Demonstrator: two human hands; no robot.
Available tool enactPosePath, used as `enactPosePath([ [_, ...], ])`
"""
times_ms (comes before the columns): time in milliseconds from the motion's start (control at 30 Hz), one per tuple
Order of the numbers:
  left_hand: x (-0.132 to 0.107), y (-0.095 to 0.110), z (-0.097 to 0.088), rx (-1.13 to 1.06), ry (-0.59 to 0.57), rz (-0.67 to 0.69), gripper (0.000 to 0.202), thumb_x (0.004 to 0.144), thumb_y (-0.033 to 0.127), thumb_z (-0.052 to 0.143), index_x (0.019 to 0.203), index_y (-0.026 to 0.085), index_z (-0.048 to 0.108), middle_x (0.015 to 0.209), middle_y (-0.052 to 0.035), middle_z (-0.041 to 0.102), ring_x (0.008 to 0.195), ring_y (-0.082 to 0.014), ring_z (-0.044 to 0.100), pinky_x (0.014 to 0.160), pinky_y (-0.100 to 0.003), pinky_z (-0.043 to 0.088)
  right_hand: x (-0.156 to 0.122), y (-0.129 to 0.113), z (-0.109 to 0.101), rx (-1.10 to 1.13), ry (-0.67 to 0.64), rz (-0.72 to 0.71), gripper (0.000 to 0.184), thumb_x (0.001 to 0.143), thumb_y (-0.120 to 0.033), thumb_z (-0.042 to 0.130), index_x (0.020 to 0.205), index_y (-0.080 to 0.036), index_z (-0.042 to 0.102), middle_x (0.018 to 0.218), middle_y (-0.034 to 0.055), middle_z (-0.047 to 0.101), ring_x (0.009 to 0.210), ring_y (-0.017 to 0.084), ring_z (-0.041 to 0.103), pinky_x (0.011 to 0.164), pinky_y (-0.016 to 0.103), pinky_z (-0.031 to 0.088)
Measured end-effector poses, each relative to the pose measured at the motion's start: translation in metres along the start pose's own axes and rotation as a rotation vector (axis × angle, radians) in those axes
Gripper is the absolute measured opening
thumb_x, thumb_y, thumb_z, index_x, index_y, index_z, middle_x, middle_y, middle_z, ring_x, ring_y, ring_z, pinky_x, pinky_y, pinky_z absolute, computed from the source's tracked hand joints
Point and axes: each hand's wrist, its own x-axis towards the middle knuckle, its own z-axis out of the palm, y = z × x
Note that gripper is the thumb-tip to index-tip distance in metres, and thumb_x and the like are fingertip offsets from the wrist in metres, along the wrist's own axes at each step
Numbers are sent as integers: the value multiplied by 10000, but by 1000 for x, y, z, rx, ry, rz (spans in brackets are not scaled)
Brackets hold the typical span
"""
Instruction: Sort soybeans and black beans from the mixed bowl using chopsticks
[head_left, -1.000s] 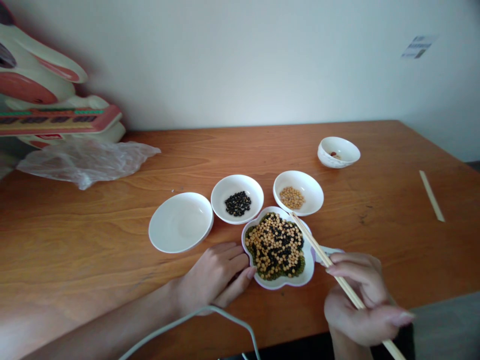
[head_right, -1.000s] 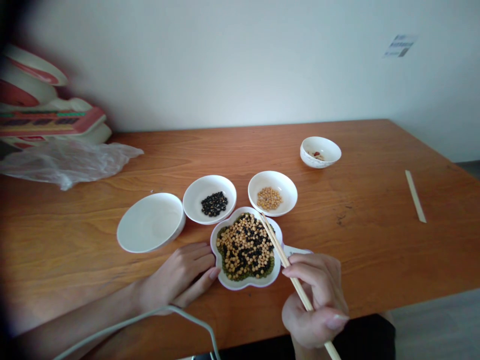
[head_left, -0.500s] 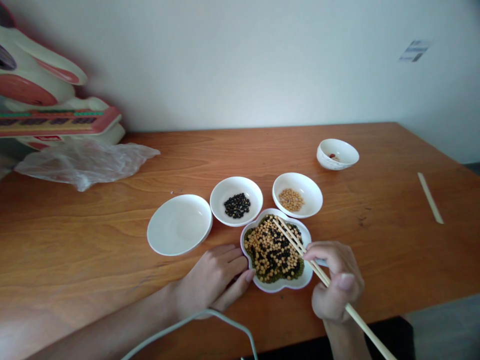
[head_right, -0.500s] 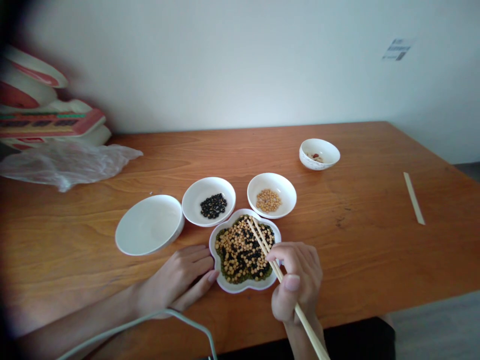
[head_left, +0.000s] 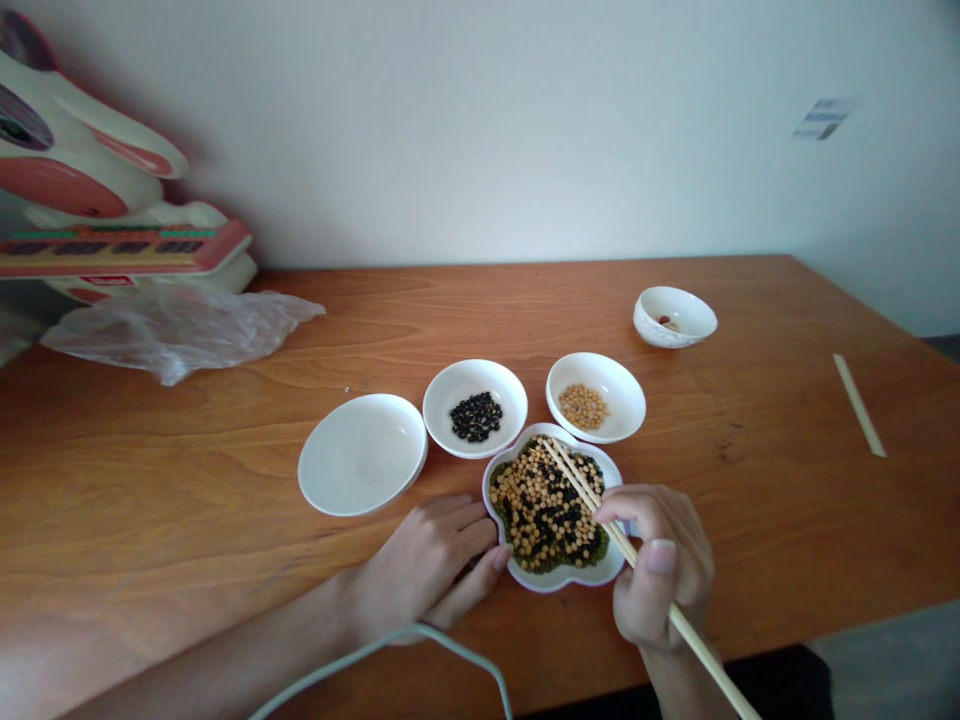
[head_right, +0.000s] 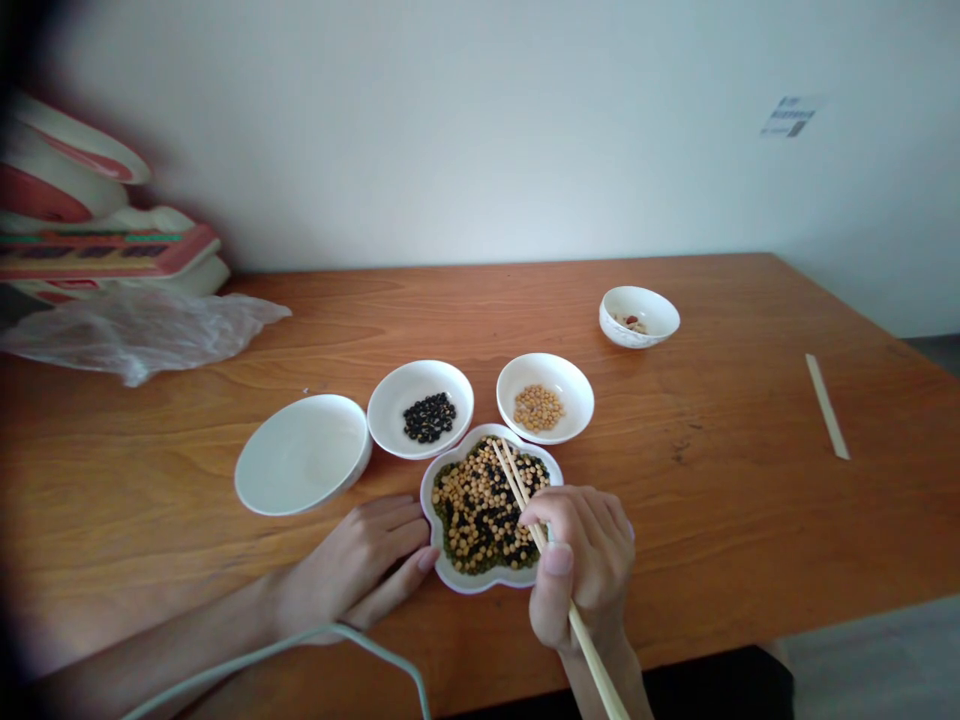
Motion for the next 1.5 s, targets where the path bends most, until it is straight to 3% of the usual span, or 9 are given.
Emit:
enactPosePath([
  [633,0,-1,1,-10,11,6,307,1108,275,359,909,192,578,880,-47,664,789,-191,583,758,-329,461,-17,8,5,149,54,141,654,1092,-536,135,882,-222,669,860,52,705,811,222,665,712,383,442],
  [1000,0,0,0,9,31,14,305,1107,273,365,889,197,565,861,-40,661,768,-187,577,738,-323,456,-15,4,3,134,48,153,570,1117,-423,195,901,-216,680,888,43,706,850,199,664,738,373,443],
  [1267,1,0,0,18,15,6,326,1111,279,350,886,194,570,865,-47,670,779,-191,593,744,-326,468,-18,6,6,186,119,144,590,1113,-432,205,869,-203,691,863,56,713,820,207,677,717,377,474],
  [1500,0,1,-1,3,12,4,323,1108,264,350,890,191,577,869,-45,671,781,-186,595,757,-323,479,-19,2,-1,234,225,113,717,1099,-567,151,824,-214,711,837,60,706,806,217,703,687,376,535],
])
